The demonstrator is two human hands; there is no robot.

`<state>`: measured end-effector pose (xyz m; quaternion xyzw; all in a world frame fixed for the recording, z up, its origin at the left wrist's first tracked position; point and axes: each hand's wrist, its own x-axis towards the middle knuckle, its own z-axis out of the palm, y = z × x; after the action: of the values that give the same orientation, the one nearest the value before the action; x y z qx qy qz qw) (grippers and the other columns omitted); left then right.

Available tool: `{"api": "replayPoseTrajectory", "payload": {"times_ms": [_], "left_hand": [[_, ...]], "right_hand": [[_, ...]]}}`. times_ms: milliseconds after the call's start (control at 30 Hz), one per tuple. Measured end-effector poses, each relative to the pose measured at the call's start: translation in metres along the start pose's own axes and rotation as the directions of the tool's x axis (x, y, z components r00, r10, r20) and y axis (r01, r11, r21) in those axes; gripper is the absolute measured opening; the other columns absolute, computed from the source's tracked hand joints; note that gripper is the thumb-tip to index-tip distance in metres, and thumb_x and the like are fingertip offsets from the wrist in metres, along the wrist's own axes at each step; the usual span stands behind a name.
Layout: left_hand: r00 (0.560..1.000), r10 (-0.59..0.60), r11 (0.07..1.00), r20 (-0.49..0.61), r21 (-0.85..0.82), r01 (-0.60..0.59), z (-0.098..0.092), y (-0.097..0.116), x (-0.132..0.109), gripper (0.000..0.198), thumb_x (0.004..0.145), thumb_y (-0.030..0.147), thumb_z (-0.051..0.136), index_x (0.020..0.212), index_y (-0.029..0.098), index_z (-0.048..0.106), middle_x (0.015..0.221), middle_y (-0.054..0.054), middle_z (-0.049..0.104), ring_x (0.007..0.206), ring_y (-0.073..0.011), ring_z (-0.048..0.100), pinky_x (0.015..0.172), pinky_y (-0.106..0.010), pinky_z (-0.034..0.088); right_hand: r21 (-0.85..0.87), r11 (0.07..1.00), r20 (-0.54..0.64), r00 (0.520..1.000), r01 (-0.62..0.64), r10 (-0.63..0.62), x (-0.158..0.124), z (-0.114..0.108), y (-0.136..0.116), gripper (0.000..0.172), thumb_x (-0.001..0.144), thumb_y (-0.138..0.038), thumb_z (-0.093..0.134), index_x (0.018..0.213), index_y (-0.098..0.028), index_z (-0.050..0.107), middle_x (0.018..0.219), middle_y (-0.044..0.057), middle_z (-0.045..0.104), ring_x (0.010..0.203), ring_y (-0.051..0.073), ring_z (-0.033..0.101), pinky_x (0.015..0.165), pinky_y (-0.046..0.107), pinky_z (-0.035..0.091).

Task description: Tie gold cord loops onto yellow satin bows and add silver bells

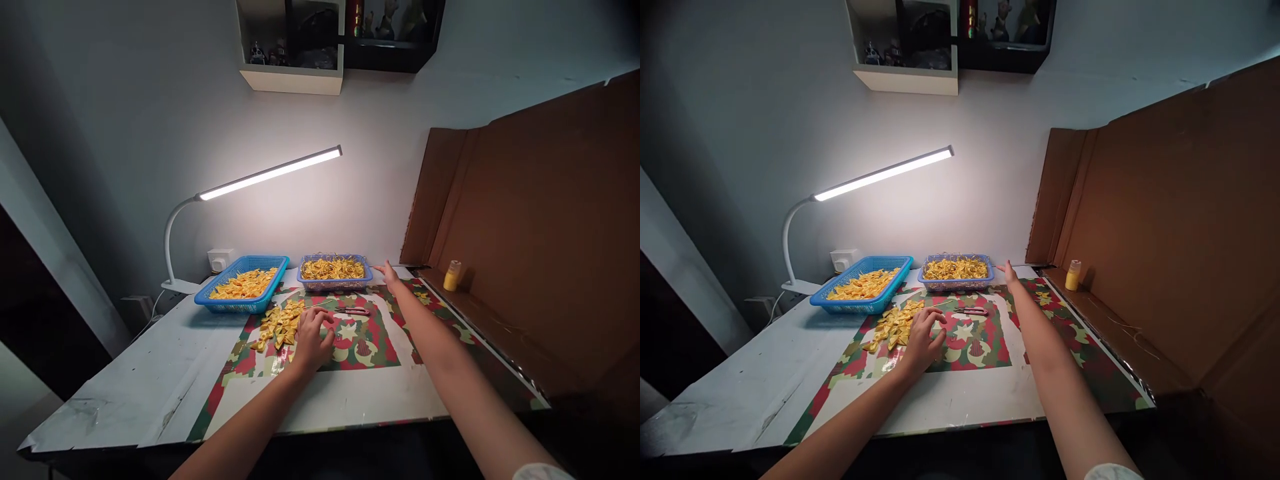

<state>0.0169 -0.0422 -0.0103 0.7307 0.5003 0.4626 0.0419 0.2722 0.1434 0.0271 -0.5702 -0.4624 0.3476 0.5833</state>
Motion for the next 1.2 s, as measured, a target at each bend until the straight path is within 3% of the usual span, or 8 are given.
{"api": "replayPoseTrajectory", "payload": {"times_ms": [167,333,467,600,800,967,1033,1200], "left_hand": [[1.000,0.001,1.000,0.008,-0.010,-0.001,0.000,0.000,0.000,0.015,0.074,0.011,0.053,0.080,0.022,0.060,0.101,-0.006,0.063,0.103,-0.0259,0.055,0.093,-0.042,0.043],[1.000,-0.002,1.000,0.015,-0.023,0.002,-0.001,0.000,0.001,0.014,0.073,0.011,0.053,0.080,0.022,0.061,0.100,-0.005,0.063,0.102,-0.0256,0.055,0.092,-0.042,0.042],[1.000,-0.006,0.998,0.005,-0.057,0.006,-0.001,0.001,0.001,0.013,0.073,0.012,0.053,0.078,0.022,0.060,0.099,-0.006,0.063,0.101,-0.0261,0.055,0.092,-0.043,0.042],[1.000,-0.015,0.993,-0.024,-0.120,0.012,-0.008,0.003,0.009,0.011,0.075,0.014,0.054,0.081,0.021,0.060,0.098,-0.007,0.063,0.100,-0.0270,0.056,0.092,-0.045,0.043],[0.999,0.001,0.962,-0.045,-0.273,-0.014,-0.037,0.022,0.056,0.018,0.082,0.025,0.056,0.097,0.019,0.063,0.104,-0.009,0.066,0.100,-0.0249,0.062,0.086,-0.040,0.050],[1.000,0.008,0.927,-0.005,-0.374,-0.009,-0.065,0.050,0.114,0.033,0.084,0.038,0.059,0.108,0.017,0.066,0.114,-0.012,0.068,0.103,-0.0234,0.064,0.084,-0.034,0.051],[0.998,0.001,0.919,0.063,-0.393,0.024,-0.069,0.057,0.132,0.038,0.080,0.041,0.065,0.106,0.015,0.069,0.105,-0.012,0.072,0.094,-0.0228,0.066,0.078,-0.033,0.052],[0.968,-0.020,0.894,0.252,-0.429,0.131,-0.067,0.060,0.154,0.033,0.071,0.045,0.073,0.077,0.012,0.075,0.070,-0.007,0.073,0.069,-0.0174,0.065,0.065,-0.029,0.049]], "right_hand": [[0.005,0.988,-0.016,0.988,0.156,-0.156,0.003,-0.025,-0.038,0.032,0.094,-0.033,0.057,0.122,-0.017,0.057,0.124,0.009,0.060,0.105,0.022,0.062,0.088,0.044,0.053],[-0.002,0.938,0.042,0.937,0.347,-0.347,-0.009,-0.046,-0.083,0.033,0.095,-0.039,0.055,0.119,-0.018,0.061,0.128,0.010,0.059,0.114,0.024,0.058,0.098,0.048,0.046],[-0.014,0.895,0.122,0.889,0.446,-0.441,-0.023,-0.055,-0.117,0.059,0.097,-0.061,0.031,0.111,-0.019,0.071,0.131,0.011,0.063,0.131,0.029,0.046,0.106,0.050,0.037],[-0.005,0.847,0.264,0.817,0.532,-0.512,-0.041,-0.058,-0.149,0.072,0.091,-0.073,0.024,0.112,-0.024,0.073,0.133,0.007,0.063,0.131,0.029,0.047,0.104,0.045,0.039],[0.051,0.828,0.503,0.702,0.559,-0.505,-0.075,-0.053,-0.188,0.070,0.087,-0.077,0.028,0.101,-0.028,0.076,0.125,0.004,0.068,0.122,0.027,0.057,0.099,0.041,0.044],[0.069,0.861,0.630,0.647,0.504,-0.429,-0.097,-0.038,-0.198,0.067,0.087,-0.076,0.031,0.096,-0.029,0.078,0.121,0.005,0.070,0.124,0.029,0.055,0.100,0.043,0.044],[0.077,0.868,0.661,0.627,0.490,-0.413,-0.103,-0.031,-0.198,0.066,0.086,-0.077,0.033,0.094,-0.028,0.078,0.120,0.005,0.071,0.124,0.029,0.055,0.099,0.043,0.044],[0.074,0.883,0.708,0.599,0.464,-0.374,-0.112,-0.014,-0.193,0.068,0.084,-0.078,0.037,0.094,-0.025,0.078,0.118,0.008,0.071,0.116,0.028,0.060,0.097,0.042,0.045]]}}
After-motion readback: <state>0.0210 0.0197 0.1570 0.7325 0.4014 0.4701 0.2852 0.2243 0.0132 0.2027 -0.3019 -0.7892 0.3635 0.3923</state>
